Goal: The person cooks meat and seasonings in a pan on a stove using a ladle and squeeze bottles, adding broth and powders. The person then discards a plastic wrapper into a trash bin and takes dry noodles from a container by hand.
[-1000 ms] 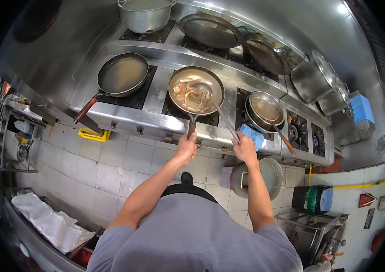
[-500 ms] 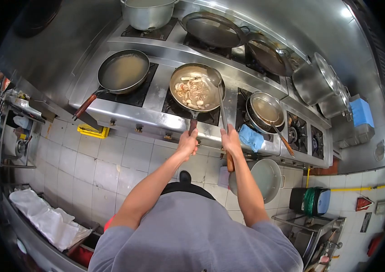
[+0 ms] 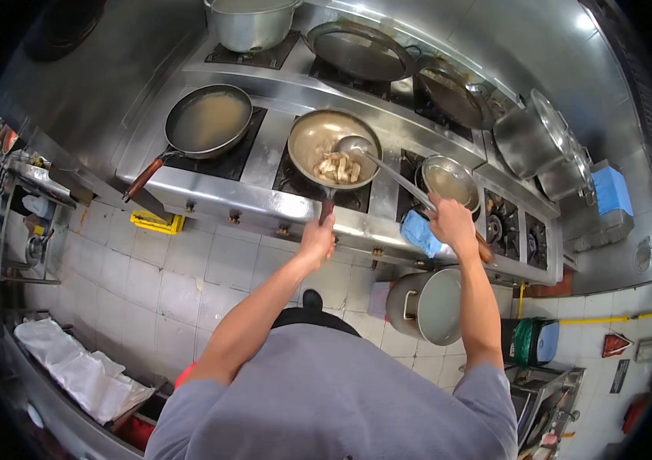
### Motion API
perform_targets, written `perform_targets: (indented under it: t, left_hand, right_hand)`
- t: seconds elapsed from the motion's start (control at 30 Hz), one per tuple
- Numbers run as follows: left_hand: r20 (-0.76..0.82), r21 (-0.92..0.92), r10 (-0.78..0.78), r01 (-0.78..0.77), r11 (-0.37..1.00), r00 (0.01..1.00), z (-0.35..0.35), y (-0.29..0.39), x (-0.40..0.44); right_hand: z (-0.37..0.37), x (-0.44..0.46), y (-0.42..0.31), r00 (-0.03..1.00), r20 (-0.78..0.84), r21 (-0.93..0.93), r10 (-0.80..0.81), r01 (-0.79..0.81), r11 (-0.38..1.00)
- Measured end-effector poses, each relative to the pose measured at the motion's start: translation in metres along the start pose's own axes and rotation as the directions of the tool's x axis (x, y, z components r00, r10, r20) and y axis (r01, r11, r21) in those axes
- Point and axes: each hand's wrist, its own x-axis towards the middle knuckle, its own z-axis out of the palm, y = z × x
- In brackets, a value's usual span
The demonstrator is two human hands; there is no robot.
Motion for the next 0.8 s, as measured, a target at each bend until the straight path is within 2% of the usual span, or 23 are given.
perform_targets:
  t: [0.03, 0.1, 0.17, 0.2, 0.27, 0.37, 0.4, 0.5, 0.57, 0.63, 0.67, 0.73, 0.8]
  left_hand:
    - [0.005, 0.024, -0.031, 0.031, 0.999, 1.0, 0.001, 0.003, -0.012]
    - [-0.018, 0.059, -0.056, 0.057, 0.997, 0.998, -0.007, -0.015, -0.003]
    - [-0.01, 0.009, 0.02, -0.02, 1.0, 1.0, -0.01, -0.005, 0.015]
    - [-0.012, -0.024, -0.017, 0.017, 1.0, 1.0, -0.005, 0.001, 0.012]
    - [0.001, -0.042, -0.052, 0.052, 0.998, 0.999, 0.003, 0.005, -0.004]
    - [0.001, -0.013, -0.096, 0.096, 0.995, 0.995, -0.005, 0.002, 0.0]
    - [-0.002, -0.014, -0.073, 0.073, 0.997, 0.997, -0.008, -0.001, 0.005]
    - [-0.007, -0.026, -0.047, 0.047, 0.999, 0.999, -0.003, -0.009, 0.003]
    - [-0.019, -0.036, -0.029, 0.028, 0.999, 0.999, -0.004, -0.01, 0.002]
    - [-0.01, -0.008, -0.036, 0.036, 0.999, 0.999, -0.008, -0.013, 0.004]
    - [-0.015, -0.014, -0.032, 0.031, 0.999, 0.999, -0.01, -0.014, 0.005]
    - [0.016, -0.012, -0.04, 0.04, 0.999, 0.999, -0.016, -0.016, 0.007]
    - [0.019, -0.018, -0.035, 0.035, 0.999, 0.999, -0.016, -0.019, 0.009]
  right_hand:
    - [-0.006, -0.004, 0.003, 0.999, 0.006, -0.002, 0.042, -0.042, 0.999]
    - [-0.01, -0.01, 0.022, 1.0, 0.001, 0.024, 0.028, -0.028, 0.999]
    - [-0.027, -0.018, 0.021, 0.999, -0.038, -0.023, 0.017, -0.018, 1.0]
    - [-0.043, -0.023, 0.02, 0.999, -0.041, -0.027, 0.028, -0.029, 0.999]
    - [-0.068, -0.032, 0.007, 0.977, 0.175, -0.102, 0.121, -0.104, 0.989]
    - [-0.064, -0.037, -0.006, 0.984, 0.173, -0.075, 0.033, -0.02, 0.997]
    - [-0.049, -0.03, -0.012, 0.968, 0.246, -0.072, 0.056, -0.04, 0.997]
    - [0.004, -0.016, -0.03, 0.98, 0.193, 0.063, 0.046, -0.059, 0.996]
    - [0.051, -0.008, -0.037, 0.996, 0.083, 0.156, 0.033, -0.045, 0.987]
    - [0.07, -0.006, -0.039, 1.0, 0.005, 0.334, 0.023, -0.023, 0.942]
    - [0.074, -0.007, -0.04, 1.0, 0.002, 0.332, 0.014, -0.014, 0.943]
    - [0.078, -0.007, -0.042, 0.983, -0.011, 0.482, 0.186, -0.158, 0.862]
    - [0.097, 0.011, -0.038, 0.979, -0.023, 0.523, 0.202, -0.161, 0.837]
